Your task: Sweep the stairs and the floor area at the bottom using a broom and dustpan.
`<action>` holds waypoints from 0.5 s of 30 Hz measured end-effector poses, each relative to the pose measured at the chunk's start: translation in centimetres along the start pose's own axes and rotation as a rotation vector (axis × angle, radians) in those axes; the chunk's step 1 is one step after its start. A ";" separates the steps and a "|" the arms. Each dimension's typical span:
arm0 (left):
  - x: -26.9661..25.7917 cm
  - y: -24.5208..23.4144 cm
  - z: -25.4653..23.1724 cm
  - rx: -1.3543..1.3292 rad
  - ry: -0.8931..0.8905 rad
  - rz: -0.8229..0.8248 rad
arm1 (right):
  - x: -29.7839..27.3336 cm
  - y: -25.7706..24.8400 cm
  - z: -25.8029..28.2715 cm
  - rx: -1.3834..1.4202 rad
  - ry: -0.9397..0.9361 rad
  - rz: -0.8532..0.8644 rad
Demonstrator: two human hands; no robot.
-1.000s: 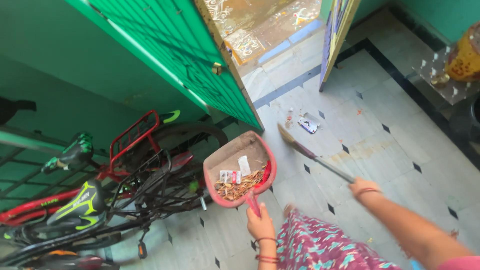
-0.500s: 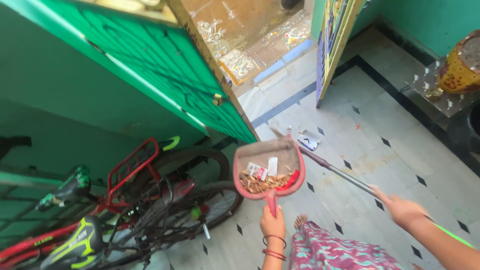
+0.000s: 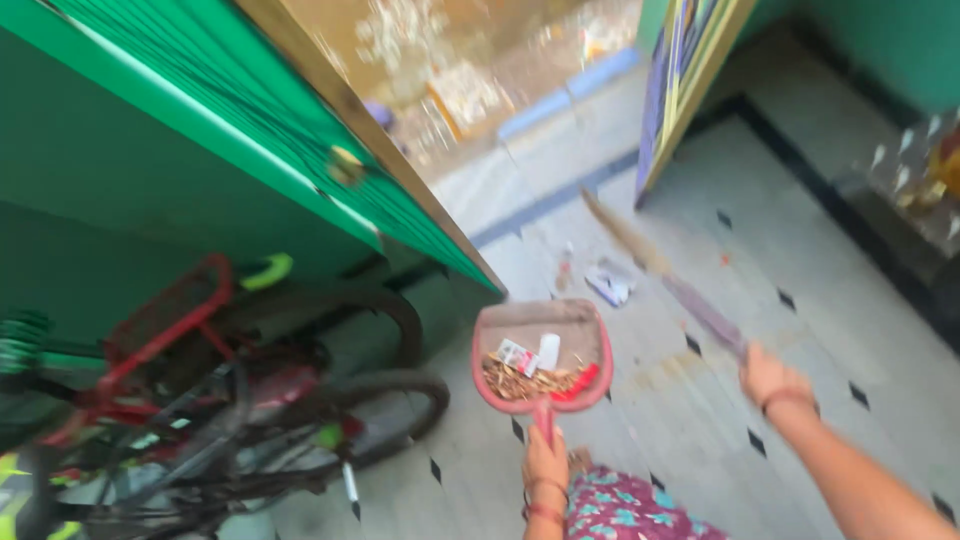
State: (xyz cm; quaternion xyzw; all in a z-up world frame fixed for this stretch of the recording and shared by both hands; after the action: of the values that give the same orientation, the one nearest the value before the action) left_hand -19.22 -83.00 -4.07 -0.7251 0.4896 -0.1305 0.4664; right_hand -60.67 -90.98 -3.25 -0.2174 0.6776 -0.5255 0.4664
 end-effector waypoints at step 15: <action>10.6 22.1 15.3 0.432 -0.032 0.228 | 2.0 23.8 -4.0 0.023 0.079 0.062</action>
State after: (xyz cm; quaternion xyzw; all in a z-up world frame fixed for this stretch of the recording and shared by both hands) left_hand -17.21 -85.33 -32.79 -0.5508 0.5214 -0.1672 0.6299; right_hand -60.40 -82.06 -25.81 -0.1702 0.6957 -0.5267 0.4578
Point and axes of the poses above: each hand's wrist, its own x-axis towards the middle knuckle, its own y-axis out of the palm, z = x × y, the point moved 1 cm from there along x, towards the middle knuckle, and after that the axes turned 15 degrees about -z, right-handed, at the moved point
